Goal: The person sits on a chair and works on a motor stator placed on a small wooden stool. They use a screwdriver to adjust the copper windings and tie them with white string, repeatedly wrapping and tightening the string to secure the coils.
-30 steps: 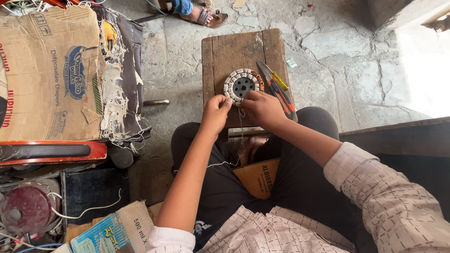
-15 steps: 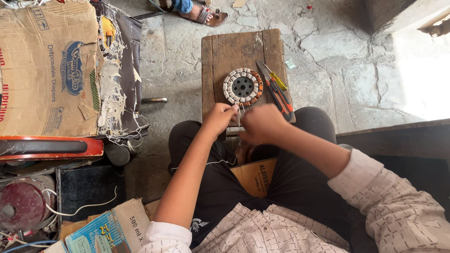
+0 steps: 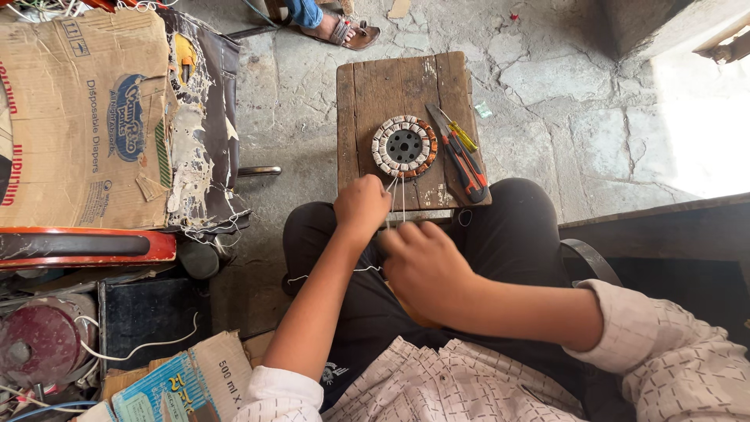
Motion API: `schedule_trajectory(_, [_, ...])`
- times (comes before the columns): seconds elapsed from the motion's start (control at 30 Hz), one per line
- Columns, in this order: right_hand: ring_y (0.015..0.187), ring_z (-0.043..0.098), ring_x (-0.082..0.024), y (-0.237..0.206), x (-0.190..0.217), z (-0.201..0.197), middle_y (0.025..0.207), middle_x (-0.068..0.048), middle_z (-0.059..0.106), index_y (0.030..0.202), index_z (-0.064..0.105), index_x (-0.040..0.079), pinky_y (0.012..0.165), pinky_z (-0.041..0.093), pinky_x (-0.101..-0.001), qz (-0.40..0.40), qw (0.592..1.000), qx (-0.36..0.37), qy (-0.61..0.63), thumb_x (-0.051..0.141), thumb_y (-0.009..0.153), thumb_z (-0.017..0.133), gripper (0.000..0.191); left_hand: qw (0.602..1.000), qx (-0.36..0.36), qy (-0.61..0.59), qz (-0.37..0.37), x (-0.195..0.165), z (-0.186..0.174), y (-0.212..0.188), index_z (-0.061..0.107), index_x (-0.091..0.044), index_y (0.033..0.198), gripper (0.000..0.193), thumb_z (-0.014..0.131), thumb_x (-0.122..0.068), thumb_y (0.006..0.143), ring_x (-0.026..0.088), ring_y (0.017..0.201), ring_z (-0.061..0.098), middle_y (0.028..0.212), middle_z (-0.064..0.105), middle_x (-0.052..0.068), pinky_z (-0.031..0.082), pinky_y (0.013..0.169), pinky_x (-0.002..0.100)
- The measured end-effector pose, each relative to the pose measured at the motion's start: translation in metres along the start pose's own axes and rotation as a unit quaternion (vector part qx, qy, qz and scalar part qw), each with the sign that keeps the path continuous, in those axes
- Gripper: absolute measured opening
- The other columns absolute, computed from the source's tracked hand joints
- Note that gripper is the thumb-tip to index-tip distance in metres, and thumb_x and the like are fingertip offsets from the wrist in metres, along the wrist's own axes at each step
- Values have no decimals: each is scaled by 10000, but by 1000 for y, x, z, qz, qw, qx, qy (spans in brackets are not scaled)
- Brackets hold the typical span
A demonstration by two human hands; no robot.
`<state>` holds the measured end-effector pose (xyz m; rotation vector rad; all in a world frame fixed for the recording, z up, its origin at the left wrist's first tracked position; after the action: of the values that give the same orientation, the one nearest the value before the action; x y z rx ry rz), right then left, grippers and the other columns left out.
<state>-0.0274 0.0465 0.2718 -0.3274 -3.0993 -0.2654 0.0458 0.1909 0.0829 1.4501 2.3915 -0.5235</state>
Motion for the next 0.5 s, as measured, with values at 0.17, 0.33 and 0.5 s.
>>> schedule_trajectory(0.17, [789, 637, -285, -6, 31, -38, 703, -93, 642, 700, 715, 41, 799, 483, -443, -81, 978, 84, 175, 394, 700, 783, 360, 998, 20, 50, -36, -5, -38, -5, 725, -123, 903, 287, 778, -397, 834, 358, 890, 726, 928, 751, 111, 573, 746, 493])
schedule_trajectory(0.33, [644, 692, -291, -33, 54, -39, 697, -99, 667, 1340, 586, -40, 605, 557, -400, -82, 876, 338, 333, 449, 924, 715, 655, 999, 36, 33, 11, -40, -52, -14, 693, -111, 972, 319, 767, -390, 836, 326, 870, 738, 921, 746, 106, 578, 735, 481])
schedule_trajectory(0.5, [664, 731, -272, -34, 54, -62, 770, -85, 725, 1496, 461, -184, 583, 571, -369, -124, 841, 229, 475, 319, 928, 700, 796, 997, 34, -11, 61, -72, -68, -47, 716, -84, 871, 334, 737, -417, 864, 344, 822, 734, 879, 740, 134, 565, 708, 501])
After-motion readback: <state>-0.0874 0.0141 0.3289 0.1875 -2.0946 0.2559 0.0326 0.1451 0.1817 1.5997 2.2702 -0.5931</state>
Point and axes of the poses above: each hand's wrist, its own y-axis towards the middle knuckle, its own z-axis out of the palm, x = y × z, the point moved 7 cm from there along y, towards the middle knuckle
